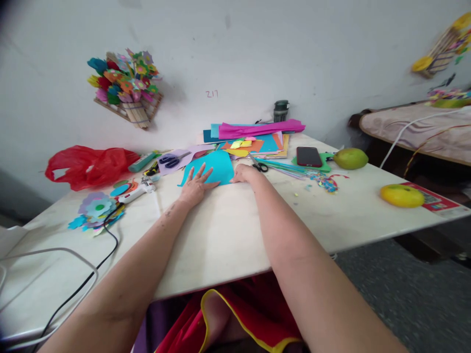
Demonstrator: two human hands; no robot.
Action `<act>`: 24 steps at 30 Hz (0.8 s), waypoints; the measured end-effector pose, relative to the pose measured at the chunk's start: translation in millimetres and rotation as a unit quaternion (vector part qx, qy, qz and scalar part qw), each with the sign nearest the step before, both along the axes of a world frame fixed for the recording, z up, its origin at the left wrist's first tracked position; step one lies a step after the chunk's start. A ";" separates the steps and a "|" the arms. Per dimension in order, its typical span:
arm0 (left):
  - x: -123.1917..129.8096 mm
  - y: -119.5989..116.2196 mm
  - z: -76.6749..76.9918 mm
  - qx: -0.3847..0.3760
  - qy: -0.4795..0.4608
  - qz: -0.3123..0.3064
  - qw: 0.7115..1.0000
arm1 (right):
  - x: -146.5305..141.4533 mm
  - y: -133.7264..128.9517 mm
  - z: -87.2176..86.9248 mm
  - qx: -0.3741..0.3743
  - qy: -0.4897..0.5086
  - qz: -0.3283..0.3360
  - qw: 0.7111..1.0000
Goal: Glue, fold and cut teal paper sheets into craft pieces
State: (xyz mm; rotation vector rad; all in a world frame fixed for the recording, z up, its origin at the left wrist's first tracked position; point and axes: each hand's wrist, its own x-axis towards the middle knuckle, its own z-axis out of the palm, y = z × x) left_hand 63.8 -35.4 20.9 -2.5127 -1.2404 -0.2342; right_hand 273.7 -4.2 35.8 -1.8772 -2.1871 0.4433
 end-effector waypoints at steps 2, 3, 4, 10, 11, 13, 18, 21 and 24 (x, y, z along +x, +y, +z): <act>-0.3 2.0 -0.5 -0.004 0.011 -0.007 1.000 | -0.8 -2.0 3.0 -0.020 -0.037 -0.010 0.999; -0.6 2.7 -1.0 -0.005 0.015 -0.007 1.000 | -1.4 -3.4 4.9 -0.027 -0.052 -0.014 0.998; -0.9 3.1 -1.5 -0.006 0.017 -0.005 1.000 | -1.9 -4.9 6.7 -0.029 -0.058 -0.016 0.998; 1.8 -0.8 2.0 -0.038 0.040 0.007 0.998 | -0.8 -3.8 8.3 -0.032 -0.139 -0.043 0.989; 3.2 -2.1 3.8 -0.046 0.043 0.007 0.998 | -0.1 -1.4 6.4 -0.026 -0.154 -0.053 0.986; 6.5 -5.0 6.9 -0.057 0.046 0.008 0.997 | 1.1 3.7 1.9 -0.021 -0.168 -0.070 0.983; 18.5 -14.7 6.0 -0.031 0.026 0.002 0.999 | 1.4 9.3 -3.8 -0.022 -0.167 -0.092 0.981; 27.5 -20.7 -0.7 -0.003 0.008 -0.015 1.000 | 0.2 6.3 -2.1 -0.018 -0.169 -0.096 0.981; 35.1 -23.2 -6.8 -0.022 0.004 -0.024 0.999 | -1.1 2.1 0.7 -0.015 -0.162 -0.097 0.982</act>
